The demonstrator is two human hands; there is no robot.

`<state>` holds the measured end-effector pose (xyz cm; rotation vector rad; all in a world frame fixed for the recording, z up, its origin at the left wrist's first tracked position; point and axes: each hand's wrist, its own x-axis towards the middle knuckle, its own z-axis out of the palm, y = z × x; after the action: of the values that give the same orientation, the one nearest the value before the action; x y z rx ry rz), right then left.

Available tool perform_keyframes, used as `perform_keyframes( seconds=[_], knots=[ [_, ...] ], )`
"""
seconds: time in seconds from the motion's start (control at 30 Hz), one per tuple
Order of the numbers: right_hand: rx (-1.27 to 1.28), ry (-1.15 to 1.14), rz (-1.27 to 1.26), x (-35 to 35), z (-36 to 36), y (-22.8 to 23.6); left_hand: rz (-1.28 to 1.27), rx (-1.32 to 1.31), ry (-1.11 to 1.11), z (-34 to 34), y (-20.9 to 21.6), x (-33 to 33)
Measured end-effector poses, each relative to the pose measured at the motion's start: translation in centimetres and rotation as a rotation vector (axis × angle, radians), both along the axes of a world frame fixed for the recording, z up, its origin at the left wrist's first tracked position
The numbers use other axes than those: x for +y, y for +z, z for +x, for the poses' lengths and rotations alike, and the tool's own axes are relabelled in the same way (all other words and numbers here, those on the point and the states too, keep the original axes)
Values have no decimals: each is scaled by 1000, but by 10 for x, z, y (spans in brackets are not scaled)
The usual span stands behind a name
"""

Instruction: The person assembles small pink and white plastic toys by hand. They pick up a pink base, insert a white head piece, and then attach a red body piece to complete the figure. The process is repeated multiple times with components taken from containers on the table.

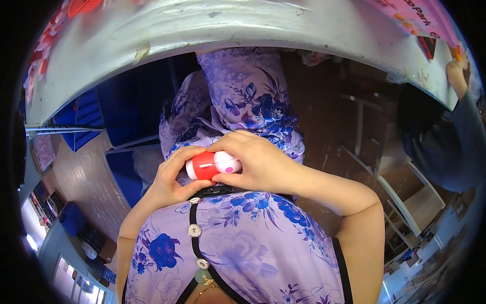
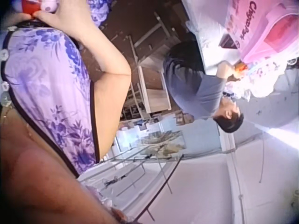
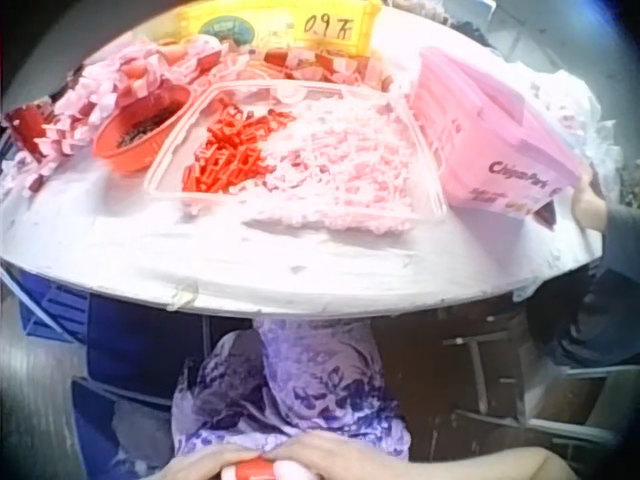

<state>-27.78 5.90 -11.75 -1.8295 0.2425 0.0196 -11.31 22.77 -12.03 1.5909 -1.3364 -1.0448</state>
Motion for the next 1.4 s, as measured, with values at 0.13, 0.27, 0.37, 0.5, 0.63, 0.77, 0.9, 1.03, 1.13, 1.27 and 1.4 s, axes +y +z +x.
perform_keyframes(
  seconds=[0.13, 0.27, 0.37, 0.5, 0.63, 0.77, 0.9, 1.03, 1.13, 1.27, 1.4],
  knots=[
    [27, 51, -159, 1, 3, 5, -14, -77, -9, -2, 0, 2],
    [-72, 139, -508, 3, 4, 10, 1, -91, -9, -5, -1, 3],
    [-78, 234, -566, 3, 5, 8, 24, -81, -20, -6, -2, 3],
    [-69, 271, -474, 1, 6, 5, 87, -43, -40, -6, 0, 2],
    [-75, 239, -430, 3, 5, 5, 77, -45, -41, -7, 2, 2],
    [-83, 200, -450, 9, 1, 3, 108, -45, -56, -7, 7, 1],
    [-67, 168, -452, 17, 1, 3, 189, -32, -122, 3, 11, -1],
    [-21, 118, -416, 26, -4, 0, 191, 23, -115, 2, 5, 2],
    [-8, 112, -442, 27, -5, 0, 209, 26, -119, 1, 8, -1],
    [116, 43, -166, 1, 10, 11, 329, 255, 16, 9, 2, -4],
    [78, -442, 913, -13, 15, 8, 189, 1077, 346, 10, -21, -4]
  ],
)
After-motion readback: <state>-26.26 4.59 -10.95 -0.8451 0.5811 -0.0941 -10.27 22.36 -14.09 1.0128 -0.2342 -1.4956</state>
